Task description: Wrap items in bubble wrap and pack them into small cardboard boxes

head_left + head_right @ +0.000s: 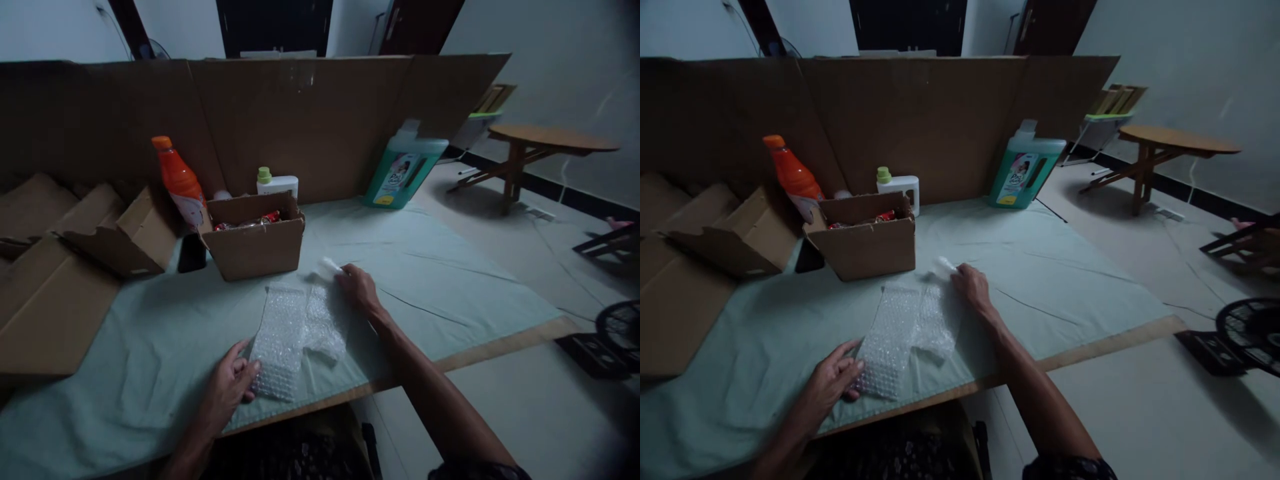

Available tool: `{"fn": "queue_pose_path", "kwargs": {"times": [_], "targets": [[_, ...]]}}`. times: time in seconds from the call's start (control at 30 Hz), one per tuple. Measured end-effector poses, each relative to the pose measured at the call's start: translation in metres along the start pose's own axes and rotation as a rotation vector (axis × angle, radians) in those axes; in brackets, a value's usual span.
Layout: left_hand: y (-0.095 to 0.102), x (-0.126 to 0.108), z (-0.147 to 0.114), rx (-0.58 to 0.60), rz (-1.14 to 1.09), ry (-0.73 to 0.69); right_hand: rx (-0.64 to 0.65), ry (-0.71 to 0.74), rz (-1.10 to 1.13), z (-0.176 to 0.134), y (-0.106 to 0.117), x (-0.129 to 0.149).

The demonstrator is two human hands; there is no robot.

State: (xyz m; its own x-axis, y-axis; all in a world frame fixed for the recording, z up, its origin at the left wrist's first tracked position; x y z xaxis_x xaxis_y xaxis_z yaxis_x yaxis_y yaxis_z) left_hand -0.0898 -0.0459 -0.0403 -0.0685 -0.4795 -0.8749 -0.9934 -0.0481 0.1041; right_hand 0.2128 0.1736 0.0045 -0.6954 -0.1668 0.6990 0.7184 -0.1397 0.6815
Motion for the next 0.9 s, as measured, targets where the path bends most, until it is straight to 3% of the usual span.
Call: {"fn": "queue_pose_path", "kwargs": {"times": [0.1,0.27,0.37,0.47,0.7,0.8,0.9], "targets": [[-0.001,-0.007,0.007,0.006,0.046,-0.002,-0.042,-0.004,0.168,-0.010,0.023,-0.001],[-0.015,-0.041,0.006,0.057,0.043,-0.110,-0.129,0.003,0.532,-0.035,0.094,0.005],[-0.036,-0.066,0.012,0.186,-0.148,-0.116,-0.152,-0.024,0.725,-0.050,0.130,0.014],[-0.065,-0.094,0.029,0.274,-0.316,-0.106,-0.104,-0.041,0.750,-0.063,0.154,0.021],[-0.127,-0.171,0.056,0.398,-0.419,-0.245,-0.081,-0.107,0.831,-0.079,0.195,0.018],[-0.140,-0.173,0.057,0.414,-0.406,-0.265,-0.069,-0.117,0.840,-0.079,0.205,0.016],[-0.141,-0.141,0.060,0.355,-0.293,-0.200,0.007,-0.119,0.831,-0.075,0.201,0.012]]}}
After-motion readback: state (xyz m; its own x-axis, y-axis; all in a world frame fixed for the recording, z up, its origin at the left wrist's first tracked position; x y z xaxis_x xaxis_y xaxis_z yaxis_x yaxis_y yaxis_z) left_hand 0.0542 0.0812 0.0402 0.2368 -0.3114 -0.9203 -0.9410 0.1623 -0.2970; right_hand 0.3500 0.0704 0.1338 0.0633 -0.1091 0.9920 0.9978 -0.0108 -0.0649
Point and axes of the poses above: each hand's wrist, its own z-axis towards the middle knuckle, its own y-axis out of the back of the hand, x = y × z, the point moved 5 cm from there along z, towards the middle knuckle, and after that the axes turned 6 degrees about z, right-handed, at the moved point
